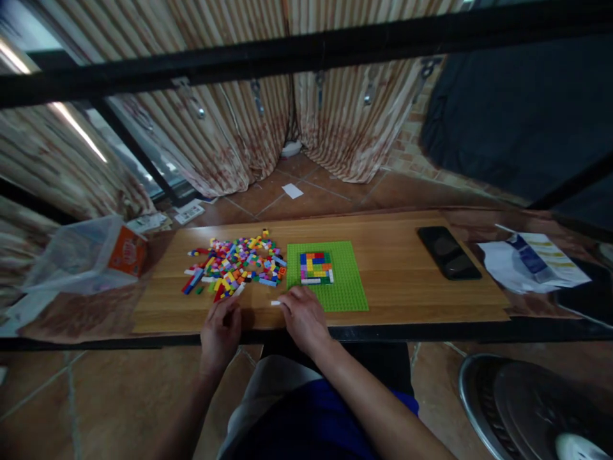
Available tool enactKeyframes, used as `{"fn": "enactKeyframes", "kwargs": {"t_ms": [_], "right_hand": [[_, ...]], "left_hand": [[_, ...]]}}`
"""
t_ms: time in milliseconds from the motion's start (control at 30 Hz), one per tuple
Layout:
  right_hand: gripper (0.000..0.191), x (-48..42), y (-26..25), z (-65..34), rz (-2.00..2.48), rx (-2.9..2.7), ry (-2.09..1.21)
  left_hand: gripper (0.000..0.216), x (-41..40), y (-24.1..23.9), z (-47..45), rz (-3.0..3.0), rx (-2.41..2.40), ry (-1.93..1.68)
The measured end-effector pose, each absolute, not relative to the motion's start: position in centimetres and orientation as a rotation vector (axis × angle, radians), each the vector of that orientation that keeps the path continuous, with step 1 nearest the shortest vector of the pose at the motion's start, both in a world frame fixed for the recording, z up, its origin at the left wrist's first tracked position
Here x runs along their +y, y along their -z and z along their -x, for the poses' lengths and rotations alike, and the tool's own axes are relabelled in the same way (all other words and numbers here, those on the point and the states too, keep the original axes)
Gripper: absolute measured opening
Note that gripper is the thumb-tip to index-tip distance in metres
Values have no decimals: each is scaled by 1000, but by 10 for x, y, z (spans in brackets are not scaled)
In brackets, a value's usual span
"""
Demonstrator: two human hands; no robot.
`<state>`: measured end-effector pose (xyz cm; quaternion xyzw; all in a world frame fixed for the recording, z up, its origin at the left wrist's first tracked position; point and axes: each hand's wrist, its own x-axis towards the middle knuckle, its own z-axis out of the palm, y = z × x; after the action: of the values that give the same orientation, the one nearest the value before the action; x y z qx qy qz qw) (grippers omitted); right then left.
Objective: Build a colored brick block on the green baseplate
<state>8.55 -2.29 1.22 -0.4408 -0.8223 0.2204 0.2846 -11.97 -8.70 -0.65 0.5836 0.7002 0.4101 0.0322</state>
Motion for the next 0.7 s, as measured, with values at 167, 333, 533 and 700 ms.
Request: {"fn": "enactKeyframes", "kwargs": {"t_ms": [167,333,533,700], "right_hand": [[21,-10,-8,-44,1137,-2354,-552],[20,-1,-2,-26,1178,-2388,-476],[22,6,-13,-15,1204,-2377,-434],[21,11,-23,4,1135,-2407,-452]], "left_hand": [[22,-93,5,130,-1720,2208,-1298],[24,-96,5,137,-1676,2245,-1319],[24,-92,6,141,-1637,2268,-1332],[32,-88,11,143,-1619,2293,-1314]]}}
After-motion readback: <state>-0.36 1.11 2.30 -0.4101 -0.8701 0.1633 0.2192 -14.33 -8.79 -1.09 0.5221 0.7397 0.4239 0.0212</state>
